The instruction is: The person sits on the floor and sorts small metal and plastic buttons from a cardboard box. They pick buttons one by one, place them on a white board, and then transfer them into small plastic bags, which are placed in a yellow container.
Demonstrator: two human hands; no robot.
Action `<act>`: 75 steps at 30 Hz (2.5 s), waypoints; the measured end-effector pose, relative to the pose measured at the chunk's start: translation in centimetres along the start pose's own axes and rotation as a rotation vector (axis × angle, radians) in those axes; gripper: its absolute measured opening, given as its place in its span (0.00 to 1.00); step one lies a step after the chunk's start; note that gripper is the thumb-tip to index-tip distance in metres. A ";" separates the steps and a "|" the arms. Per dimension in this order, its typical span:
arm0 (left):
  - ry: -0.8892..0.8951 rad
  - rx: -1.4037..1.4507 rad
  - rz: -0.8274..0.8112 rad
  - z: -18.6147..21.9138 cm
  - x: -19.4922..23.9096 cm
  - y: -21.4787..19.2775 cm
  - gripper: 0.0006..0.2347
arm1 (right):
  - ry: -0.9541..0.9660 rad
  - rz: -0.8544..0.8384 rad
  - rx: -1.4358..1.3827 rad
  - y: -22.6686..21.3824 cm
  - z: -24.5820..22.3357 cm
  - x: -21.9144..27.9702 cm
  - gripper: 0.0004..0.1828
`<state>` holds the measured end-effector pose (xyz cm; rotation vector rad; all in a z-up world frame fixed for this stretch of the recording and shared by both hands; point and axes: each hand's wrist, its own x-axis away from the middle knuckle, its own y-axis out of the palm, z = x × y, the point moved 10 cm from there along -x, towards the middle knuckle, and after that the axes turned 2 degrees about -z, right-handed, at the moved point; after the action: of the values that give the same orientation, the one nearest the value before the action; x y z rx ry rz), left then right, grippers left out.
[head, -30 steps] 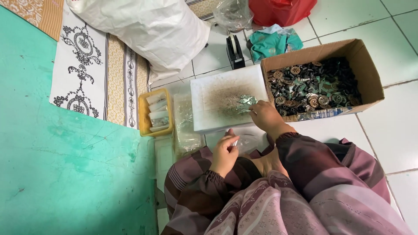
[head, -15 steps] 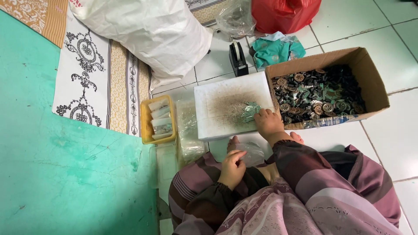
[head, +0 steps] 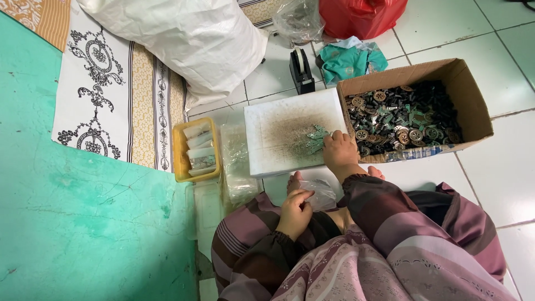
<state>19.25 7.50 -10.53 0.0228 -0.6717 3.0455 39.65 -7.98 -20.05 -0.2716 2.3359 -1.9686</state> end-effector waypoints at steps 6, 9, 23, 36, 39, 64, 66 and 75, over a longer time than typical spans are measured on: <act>-0.024 0.042 -0.023 -0.4 -0.1 0.1 0.17 | 0.087 -0.040 -0.011 -3.5 0.1 -0.4 0.25; -0.017 0.045 -0.016 -0.4 0.0 0.1 0.16 | 0.102 -0.130 -0.029 -3.1 0.2 -0.2 0.24; 0.030 0.077 0.016 -0.5 -0.1 -0.2 0.17 | 0.054 -0.101 -0.238 -1.5 1.4 -0.8 0.09; 0.026 0.007 0.054 -1.1 0.4 -0.6 0.18 | -0.095 0.002 -0.547 -8.9 -2.2 4.6 0.05; 0.028 0.020 0.100 -1.4 0.2 -1.3 0.17 | -0.152 0.059 -0.629 -16.5 -6.0 9.9 0.09; 0.164 0.109 0.169 11.7 1.7 -5.1 0.21 | -0.032 -0.065 -0.226 -5.3 1.6 3.2 0.19; 0.114 0.093 0.152 8.8 3.7 -4.5 0.20 | -0.033 -0.104 -0.142 -4.6 0.9 3.5 0.22; -0.085 0.141 0.140 1.5 5.5 -3.1 0.20 | 0.062 0.002 -0.299 -2.9 2.3 1.7 0.09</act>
<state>13.88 9.76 -7.75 0.1129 -0.4802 3.2376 38.58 -10.96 -17.54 -0.2283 2.6655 -1.6431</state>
